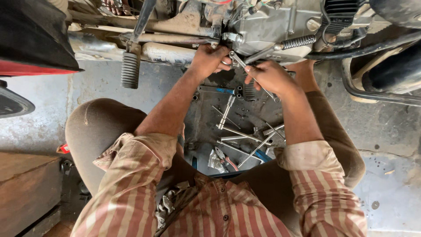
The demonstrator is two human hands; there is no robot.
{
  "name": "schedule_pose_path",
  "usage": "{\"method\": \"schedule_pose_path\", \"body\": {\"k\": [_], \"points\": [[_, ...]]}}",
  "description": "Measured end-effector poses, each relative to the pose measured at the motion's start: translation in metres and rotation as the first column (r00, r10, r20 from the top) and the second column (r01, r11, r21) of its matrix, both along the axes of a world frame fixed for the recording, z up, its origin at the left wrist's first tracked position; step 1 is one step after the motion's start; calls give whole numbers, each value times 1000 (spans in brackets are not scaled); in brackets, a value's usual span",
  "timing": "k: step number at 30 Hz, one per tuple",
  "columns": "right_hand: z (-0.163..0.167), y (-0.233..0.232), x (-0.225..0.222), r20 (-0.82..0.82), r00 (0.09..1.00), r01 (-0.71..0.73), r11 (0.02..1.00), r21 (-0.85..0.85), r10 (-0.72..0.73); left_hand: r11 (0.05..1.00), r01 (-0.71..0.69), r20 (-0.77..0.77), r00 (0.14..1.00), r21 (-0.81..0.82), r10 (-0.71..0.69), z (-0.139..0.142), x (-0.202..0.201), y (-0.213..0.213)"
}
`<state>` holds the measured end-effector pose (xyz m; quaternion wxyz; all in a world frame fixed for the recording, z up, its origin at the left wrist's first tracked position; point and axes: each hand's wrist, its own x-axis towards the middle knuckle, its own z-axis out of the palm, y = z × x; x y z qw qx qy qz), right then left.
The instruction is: The person is working on a motorcycle engine, using a wrench to tighten bolts and adjusting components. The person handles various tools and parts while seated on the floor.
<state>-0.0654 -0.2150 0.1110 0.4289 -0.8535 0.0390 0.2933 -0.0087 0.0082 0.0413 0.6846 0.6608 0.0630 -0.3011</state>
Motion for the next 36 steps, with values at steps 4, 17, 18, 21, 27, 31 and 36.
{"method": "schedule_pose_path", "body": {"k": [4, 17, 18, 21, 27, 31, 36], "points": [[10, 1, 8, -65, 996, -66, 992, -104, 59, 885, 255, 97, 944, 389, -315, 47, -2, 3], [-3, 9, -3, -56, 998, 34, 999, -23, -35, 671, 141, 668, 74, 728, -740, 138, 16, -128], [0, 12, -4, -53, 998, 35, 998, -60, -38, 572, 235, 555, 142, 786, -820, 135, 23, -133], [1, 29, -13, -145, 971, 191, 982, -13, -190, 737, 207, 761, -61, 643, -646, 123, 36, -132], [-29, 36, -28, -101, 945, 328, 910, 253, -313, 836, 386, 910, -21, 389, -414, 103, 43, -134], [-40, 77, -39, -235, 760, 647, 671, 362, -606, 840, 405, 917, 10, 362, -400, 97, 46, -138], [-53, 210, -18, -325, 502, 762, 232, 605, -802, 877, 325, 923, 28, 354, -383, 92, 40, -142]]}}
